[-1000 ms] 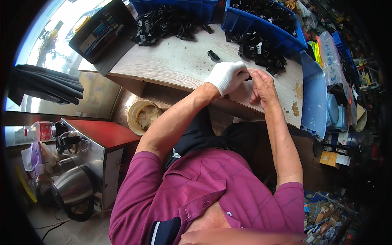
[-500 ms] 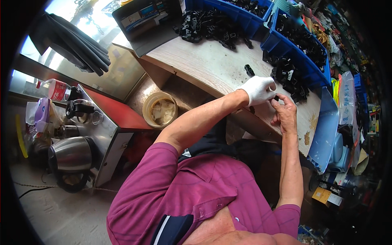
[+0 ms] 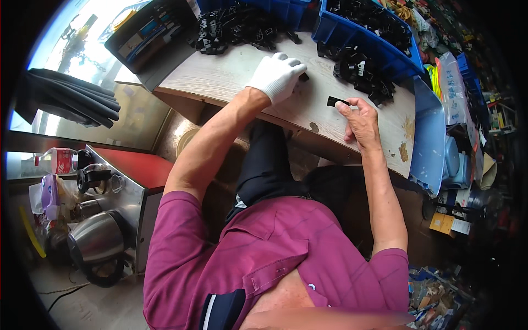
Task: Manually assembling small black plastic components at a workshop bench.
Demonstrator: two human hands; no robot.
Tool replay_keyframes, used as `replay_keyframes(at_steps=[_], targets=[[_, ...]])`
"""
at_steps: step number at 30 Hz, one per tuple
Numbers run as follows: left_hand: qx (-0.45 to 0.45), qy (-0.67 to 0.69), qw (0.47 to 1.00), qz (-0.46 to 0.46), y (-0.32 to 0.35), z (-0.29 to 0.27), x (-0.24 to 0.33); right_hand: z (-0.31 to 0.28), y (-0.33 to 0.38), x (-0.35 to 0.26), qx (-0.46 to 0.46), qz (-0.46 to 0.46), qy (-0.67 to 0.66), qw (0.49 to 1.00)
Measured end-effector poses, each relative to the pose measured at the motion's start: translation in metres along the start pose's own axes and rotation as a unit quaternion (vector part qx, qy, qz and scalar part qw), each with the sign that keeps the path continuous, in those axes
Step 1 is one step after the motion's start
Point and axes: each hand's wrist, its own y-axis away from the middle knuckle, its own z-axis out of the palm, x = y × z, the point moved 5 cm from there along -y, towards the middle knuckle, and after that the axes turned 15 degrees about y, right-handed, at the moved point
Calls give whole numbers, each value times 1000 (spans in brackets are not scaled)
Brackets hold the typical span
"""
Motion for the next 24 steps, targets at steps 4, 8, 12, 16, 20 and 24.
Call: replay_keyframes(at_steps=[4,8,12,16,20,24], targets=[[-21,-13,1000,5,-6,7,2,-3,2,0,20,8,17,1000],[39,21,997,60,-9,6,10,0,2,-3,26,9,27,999],[17,29,998,48,-10,16,10,1,-1,-1,24,14,30,999],[55,40,996,64,-14,15,17,0,-1,1,41,19,30,999],[60,55,996,30,-13,9,16,0,-1,-1,37,10,34,999],[33,62,998,7,-15,13,10,1,0,-1,55,15,38,998]])
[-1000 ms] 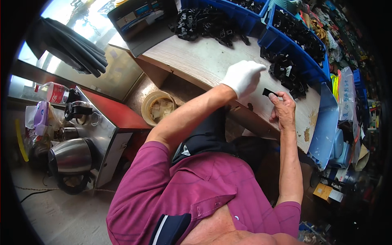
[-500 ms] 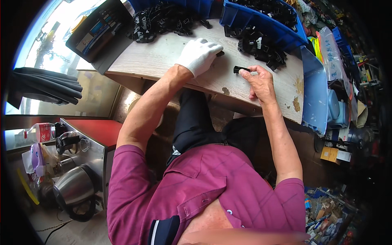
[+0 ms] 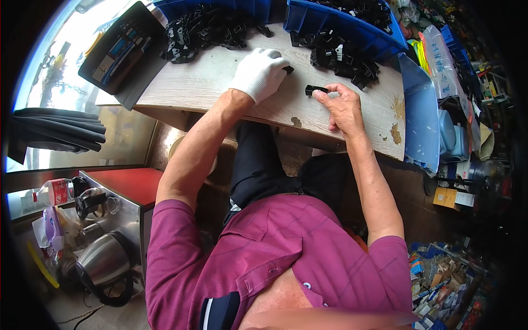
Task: Manually assembling small black plastic components at a workshop bench.
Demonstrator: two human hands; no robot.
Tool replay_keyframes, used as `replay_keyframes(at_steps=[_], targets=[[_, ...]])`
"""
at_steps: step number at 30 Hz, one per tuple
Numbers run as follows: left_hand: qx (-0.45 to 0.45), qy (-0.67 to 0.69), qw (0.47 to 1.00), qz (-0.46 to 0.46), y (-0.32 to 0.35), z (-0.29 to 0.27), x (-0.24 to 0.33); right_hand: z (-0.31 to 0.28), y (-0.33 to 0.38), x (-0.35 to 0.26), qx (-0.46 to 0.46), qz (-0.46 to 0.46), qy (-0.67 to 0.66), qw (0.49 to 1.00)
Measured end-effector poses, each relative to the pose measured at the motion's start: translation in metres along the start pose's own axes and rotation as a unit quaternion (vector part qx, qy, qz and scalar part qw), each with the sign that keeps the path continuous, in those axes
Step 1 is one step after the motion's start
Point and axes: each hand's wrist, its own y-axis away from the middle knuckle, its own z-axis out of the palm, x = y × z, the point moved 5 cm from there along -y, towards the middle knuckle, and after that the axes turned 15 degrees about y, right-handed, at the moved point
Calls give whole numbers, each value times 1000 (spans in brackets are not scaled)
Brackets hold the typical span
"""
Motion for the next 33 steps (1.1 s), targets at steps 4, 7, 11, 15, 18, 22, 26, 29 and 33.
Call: replay_keyframes(at_steps=[4,7,11,15,18,22,26,29,33], targets=[[18,-5,1000,3,-3,-1,2,0,0,0,-7,-14,-6,1000],[-33,5,999,-34,-6,4,5,-1,0,2,3,-11,2,1000],[-26,46,998,-36,-5,5,9,-1,1,1,6,1,2,1000],[42,173,983,-50,2,9,18,0,0,0,1,3,4,1000],[-17,231,972,-45,-3,19,33,-1,0,2,-5,8,3,1000],[-18,245,969,-18,-8,26,37,-1,0,3,8,0,12,1000],[-37,236,971,18,-13,26,45,-2,-2,6,3,18,38,999],[-21,260,965,23,-10,29,45,-3,-1,8,17,10,61,998],[-7,277,961,17,-6,28,42,-2,0,4,6,7,72,997]])
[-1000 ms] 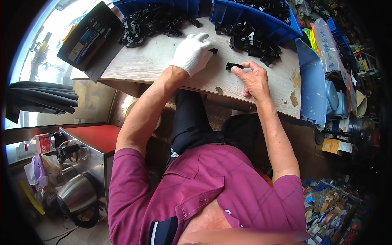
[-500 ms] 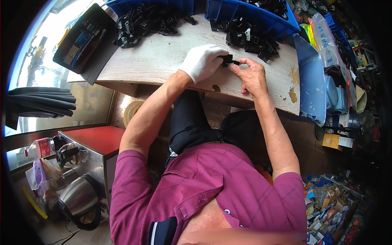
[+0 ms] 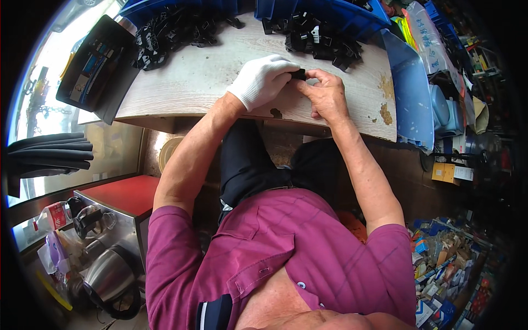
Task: Manually assembling small black plastic components at a workshop bench.
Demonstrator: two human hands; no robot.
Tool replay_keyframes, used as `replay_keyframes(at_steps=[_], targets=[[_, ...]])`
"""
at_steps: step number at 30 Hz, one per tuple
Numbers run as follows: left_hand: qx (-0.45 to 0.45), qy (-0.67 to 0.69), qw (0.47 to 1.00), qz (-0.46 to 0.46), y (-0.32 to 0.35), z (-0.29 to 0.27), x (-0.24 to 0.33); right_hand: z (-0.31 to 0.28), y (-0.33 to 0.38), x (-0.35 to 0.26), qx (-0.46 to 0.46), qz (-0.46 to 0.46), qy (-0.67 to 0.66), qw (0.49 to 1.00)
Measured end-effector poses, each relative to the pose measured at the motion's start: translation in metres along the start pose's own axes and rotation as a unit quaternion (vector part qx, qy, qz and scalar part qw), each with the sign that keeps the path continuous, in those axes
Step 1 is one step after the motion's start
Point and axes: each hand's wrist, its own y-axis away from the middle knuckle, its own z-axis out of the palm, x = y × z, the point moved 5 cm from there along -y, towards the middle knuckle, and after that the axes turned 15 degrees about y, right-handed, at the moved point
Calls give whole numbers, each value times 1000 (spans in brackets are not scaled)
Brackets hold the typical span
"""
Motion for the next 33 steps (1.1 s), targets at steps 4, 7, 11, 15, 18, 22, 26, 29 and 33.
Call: replay_keyframes(at_steps=[4,7,11,15,18,22,26,29,33], targets=[[-26,-2,1000,-17,0,2,3,-2,2,-3,8,3,3,1000],[-68,-30,997,0,0,6,5,-2,4,-7,4,2,4,1000],[-69,-101,990,73,5,7,12,-1,3,-3,-17,-1,-12,1000],[-99,-172,977,73,11,7,23,-2,3,-8,-29,8,11,999],[-110,-186,975,57,15,7,24,1,1,-11,-37,-4,43,998],[-113,-163,979,56,14,9,22,0,-1,-7,-39,13,66,997],[112,-194,974,38,15,-27,18,-3,4,-3,-23,21,7,1000],[248,-338,906,-61,24,-89,-23,-8,6,7,-12,35,-122,992],[157,-468,855,-161,35,-129,-61,-30,8,21,35,78,-240,967]])
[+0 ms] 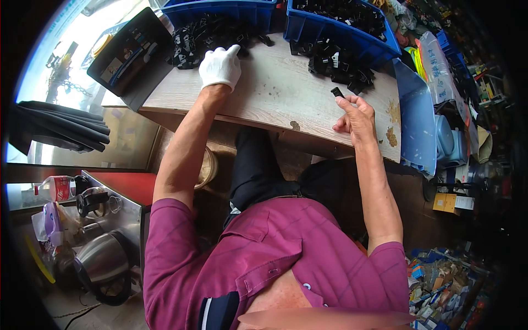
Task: Manually assembling small black plastic components at a workshop bench.
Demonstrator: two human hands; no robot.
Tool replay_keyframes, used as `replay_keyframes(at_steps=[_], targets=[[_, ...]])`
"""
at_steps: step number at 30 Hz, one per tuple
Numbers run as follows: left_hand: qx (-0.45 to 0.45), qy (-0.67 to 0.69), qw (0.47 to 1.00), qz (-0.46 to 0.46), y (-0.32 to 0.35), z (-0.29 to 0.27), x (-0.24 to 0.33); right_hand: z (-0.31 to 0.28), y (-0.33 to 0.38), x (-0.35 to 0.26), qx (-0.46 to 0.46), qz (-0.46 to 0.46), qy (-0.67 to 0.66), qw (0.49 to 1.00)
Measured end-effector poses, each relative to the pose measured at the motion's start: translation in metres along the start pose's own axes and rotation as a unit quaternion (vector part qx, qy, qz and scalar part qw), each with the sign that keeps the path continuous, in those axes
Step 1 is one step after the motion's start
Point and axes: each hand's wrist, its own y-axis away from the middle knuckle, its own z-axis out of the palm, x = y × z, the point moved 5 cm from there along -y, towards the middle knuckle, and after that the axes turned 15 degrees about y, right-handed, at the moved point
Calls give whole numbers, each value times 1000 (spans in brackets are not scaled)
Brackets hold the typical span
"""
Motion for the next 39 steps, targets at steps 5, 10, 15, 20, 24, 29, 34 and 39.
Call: replay_keyframes(at_steps=[5,10,15,20,24,29,34,39], targets=[[-16,32,997,74,13,-6,-1,-78,-24,4,164,8,-62,984],[1,48,995,87,13,-17,0,-140,-30,10,333,49,-69,939],[-3,46,996,78,6,-11,-19,-82,-30,0,203,17,-40,978],[1,59,996,65,7,-18,-13,-4,-29,-17,55,-24,-8,998],[-11,59,996,67,6,-21,-9,29,-38,-21,36,-49,32,998],[-21,118,990,76,16,-19,-4,54,-44,-30,67,-55,124,988],[-35,123,989,69,20,-20,4,65,-56,-33,111,-47,165,979],[-57,146,986,51,23,-21,10,69,-64,-32,122,-26,213,969]])
